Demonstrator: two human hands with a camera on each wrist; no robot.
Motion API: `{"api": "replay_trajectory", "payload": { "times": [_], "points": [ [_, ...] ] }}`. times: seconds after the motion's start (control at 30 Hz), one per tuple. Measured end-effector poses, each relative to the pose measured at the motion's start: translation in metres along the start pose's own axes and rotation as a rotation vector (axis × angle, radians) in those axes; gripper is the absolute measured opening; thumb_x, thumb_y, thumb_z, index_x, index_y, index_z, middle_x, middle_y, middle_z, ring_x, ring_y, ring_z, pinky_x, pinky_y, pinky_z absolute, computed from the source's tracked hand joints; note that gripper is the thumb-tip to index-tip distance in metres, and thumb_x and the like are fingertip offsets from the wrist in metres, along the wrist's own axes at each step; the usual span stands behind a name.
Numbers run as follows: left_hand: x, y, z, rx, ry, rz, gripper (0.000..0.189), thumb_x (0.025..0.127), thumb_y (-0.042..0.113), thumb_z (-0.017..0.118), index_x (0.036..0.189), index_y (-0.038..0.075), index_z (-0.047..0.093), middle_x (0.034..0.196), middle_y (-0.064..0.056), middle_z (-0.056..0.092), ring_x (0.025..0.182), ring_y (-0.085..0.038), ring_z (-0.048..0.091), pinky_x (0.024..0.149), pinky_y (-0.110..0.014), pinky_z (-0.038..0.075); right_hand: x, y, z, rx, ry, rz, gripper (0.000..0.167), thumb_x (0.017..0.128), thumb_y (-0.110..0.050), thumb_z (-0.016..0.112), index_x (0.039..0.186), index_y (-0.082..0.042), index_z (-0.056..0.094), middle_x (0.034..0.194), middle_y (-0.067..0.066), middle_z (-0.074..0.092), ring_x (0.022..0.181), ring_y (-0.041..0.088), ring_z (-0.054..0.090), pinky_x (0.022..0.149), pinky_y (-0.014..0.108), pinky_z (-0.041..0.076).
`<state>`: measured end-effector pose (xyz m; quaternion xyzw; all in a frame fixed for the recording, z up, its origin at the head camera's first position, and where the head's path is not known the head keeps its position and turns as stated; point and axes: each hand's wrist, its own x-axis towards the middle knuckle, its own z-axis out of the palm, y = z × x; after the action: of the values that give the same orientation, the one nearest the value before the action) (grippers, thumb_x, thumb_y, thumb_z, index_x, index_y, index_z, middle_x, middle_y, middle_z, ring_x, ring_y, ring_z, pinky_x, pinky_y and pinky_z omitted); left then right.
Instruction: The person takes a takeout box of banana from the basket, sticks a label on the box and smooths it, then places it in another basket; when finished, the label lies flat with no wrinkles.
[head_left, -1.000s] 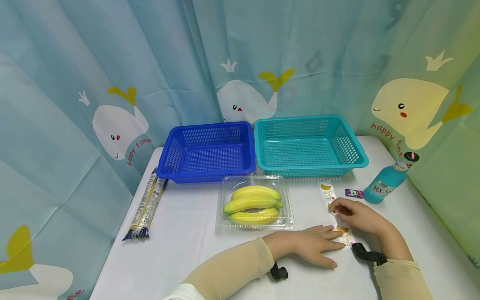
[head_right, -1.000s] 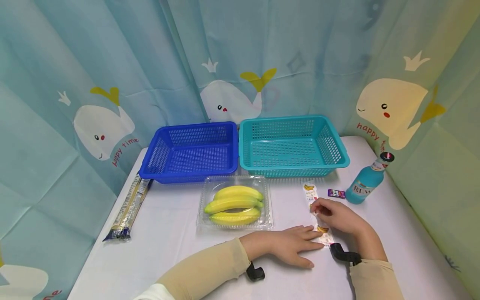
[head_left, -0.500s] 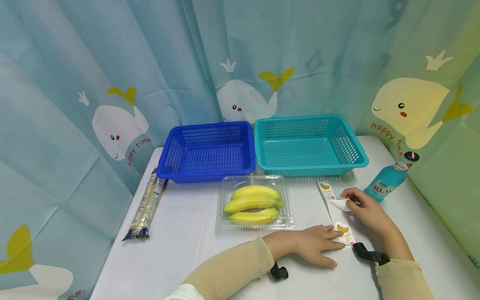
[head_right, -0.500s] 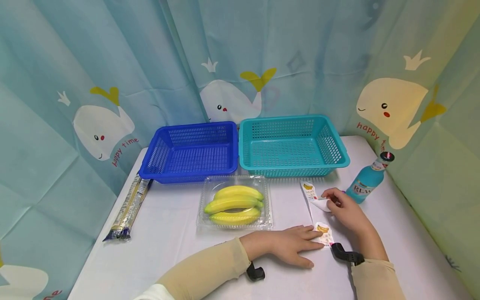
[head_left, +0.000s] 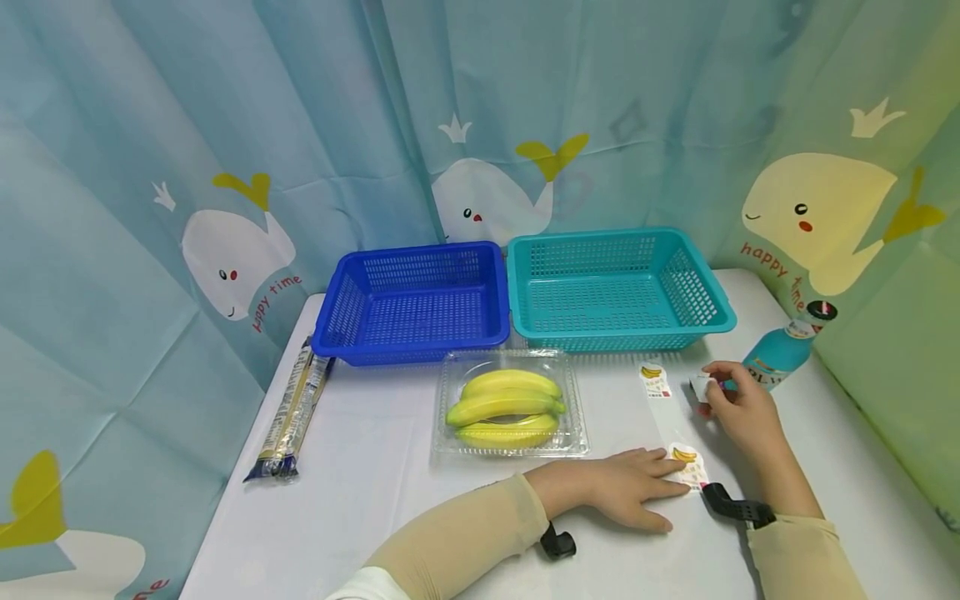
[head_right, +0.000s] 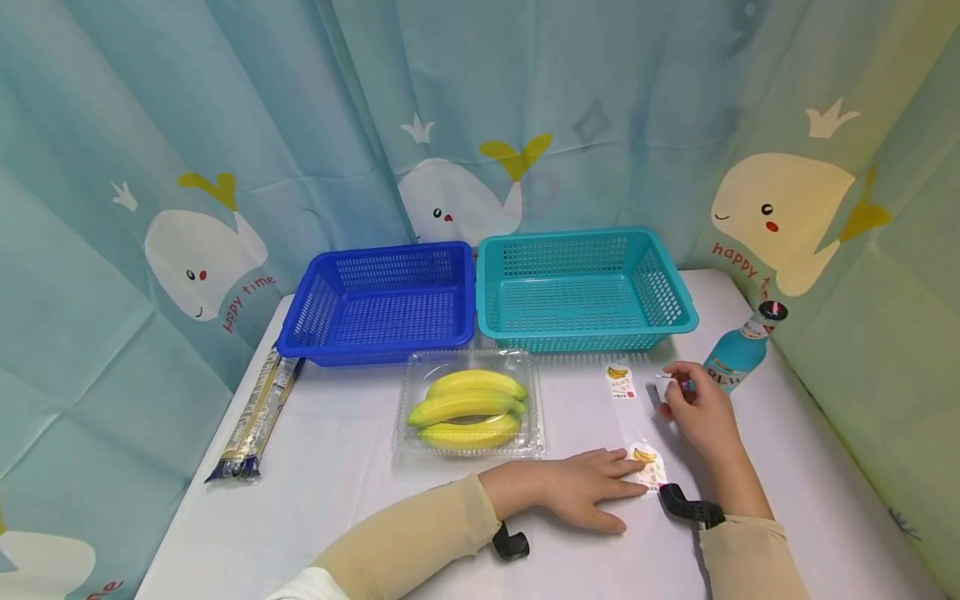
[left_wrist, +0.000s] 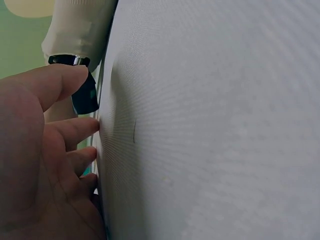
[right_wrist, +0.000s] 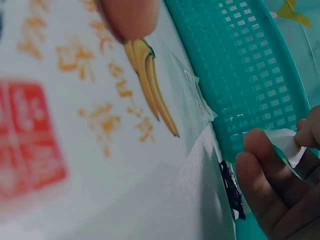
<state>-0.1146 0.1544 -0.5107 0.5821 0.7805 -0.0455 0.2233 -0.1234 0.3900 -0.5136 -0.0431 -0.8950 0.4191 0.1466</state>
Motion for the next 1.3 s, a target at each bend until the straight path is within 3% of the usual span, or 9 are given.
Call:
{"api": "replay_trajectory", "payload": {
  "times": [0.33,0.47,0.63,0.73,0.83,0.97,1.1,1.17,1.3],
  "points": [
    [-0.001,0.0,0.0,-0.016,0.04,0.002,0.065,0.1,0.061,0.037,0.157,0.038,0.015,0.166,0.017,-0.002,0.153,-0.008,-0.007,0.123,-0.019,0.001,0.002,0.006,0.004,0.067,0.01,-0.02,0.029,0.101,-0.011,0.054,0.126,0.002,0.054,0.093,0.0,0.054,0.065,0.0,0.065,0.055,0.023,0.057],
    [-0.002,-0.001,0.001,-0.033,0.057,0.0,0.064,0.101,0.06,0.036,0.157,0.039,0.014,0.165,0.018,-0.008,0.153,-0.009,-0.008,0.122,-0.018,0.0,0.002,0.008,0.006,0.065,0.007,-0.036,0.027,0.1,-0.011,0.056,0.124,0.003,0.057,0.09,0.0,0.058,0.071,-0.002,0.063,0.057,0.023,0.057],
    [-0.013,0.001,-0.002,-0.037,0.071,0.038,0.059,0.102,0.057,0.036,0.156,0.039,0.02,0.166,0.014,-0.011,0.154,-0.013,-0.005,0.122,-0.018,-0.001,0.002,0.008,0.008,0.078,0.009,-0.032,0.027,0.099,-0.011,0.058,0.121,0.004,0.059,0.088,-0.002,0.06,0.071,0.0,0.064,0.059,0.021,0.057],
    [-0.031,0.004,-0.012,-0.139,0.069,0.1,0.056,0.103,0.052,0.039,0.155,0.038,0.026,0.166,0.015,-0.004,0.152,-0.005,-0.005,0.118,-0.011,-0.001,0.001,0.008,0.008,0.074,0.028,-0.04,0.024,0.098,-0.01,0.059,0.119,0.003,0.061,0.086,-0.004,0.061,0.069,0.0,0.062,0.059,0.015,0.052],
    [-0.058,0.004,-0.029,-0.281,0.088,0.169,0.053,0.104,0.046,0.042,0.154,0.033,0.032,0.166,0.017,0.004,0.149,0.005,-0.003,0.116,-0.007,0.0,0.0,0.009,0.009,0.061,0.045,-0.046,0.022,0.098,-0.01,0.059,0.116,0.001,0.063,0.082,-0.005,0.061,0.067,0.001,0.06,0.06,0.012,0.046],
    [-0.103,-0.01,-0.05,-0.424,0.201,0.209,0.049,0.106,0.039,0.043,0.153,0.028,0.037,0.165,0.018,0.015,0.147,0.01,0.005,0.118,-0.009,0.01,0.0,0.01,0.008,0.045,0.054,-0.019,0.023,0.099,-0.013,0.059,0.117,0.0,0.063,0.08,-0.01,0.062,0.069,-0.001,0.058,0.062,0.009,0.043],
    [-0.142,-0.038,-0.056,-0.506,0.402,0.182,0.046,0.106,0.034,0.043,0.151,0.022,0.043,0.163,0.012,0.025,0.149,0.002,0.017,0.119,-0.016,0.022,0.0,0.01,0.006,0.036,0.05,0.035,0.026,0.099,-0.019,0.059,0.119,-0.001,0.062,0.082,-0.016,0.062,0.071,-0.006,0.058,0.064,0.006,0.042],
    [-0.157,-0.053,-0.053,-0.518,0.507,0.136,0.045,0.106,0.033,0.045,0.149,0.021,0.046,0.161,0.009,0.03,0.149,-0.003,0.024,0.119,-0.021,0.027,0.0,0.01,0.005,0.044,0.041,0.059,0.029,0.1,-0.023,0.058,0.119,-0.002,0.061,0.082,-0.018,0.063,0.072,-0.006,0.059,0.065,0.006,0.043],
    [-0.186,-0.083,-0.045,-0.588,0.651,0.033,0.042,0.106,0.033,0.046,0.146,0.021,0.051,0.158,0.006,0.037,0.149,-0.012,0.03,0.12,-0.036,0.031,0.001,0.009,0.005,0.091,0.028,0.073,0.032,0.103,-0.026,0.052,0.12,0.0,0.06,0.086,-0.019,0.063,0.074,-0.005,0.062,0.068,0.008,0.048]
  ]
}}
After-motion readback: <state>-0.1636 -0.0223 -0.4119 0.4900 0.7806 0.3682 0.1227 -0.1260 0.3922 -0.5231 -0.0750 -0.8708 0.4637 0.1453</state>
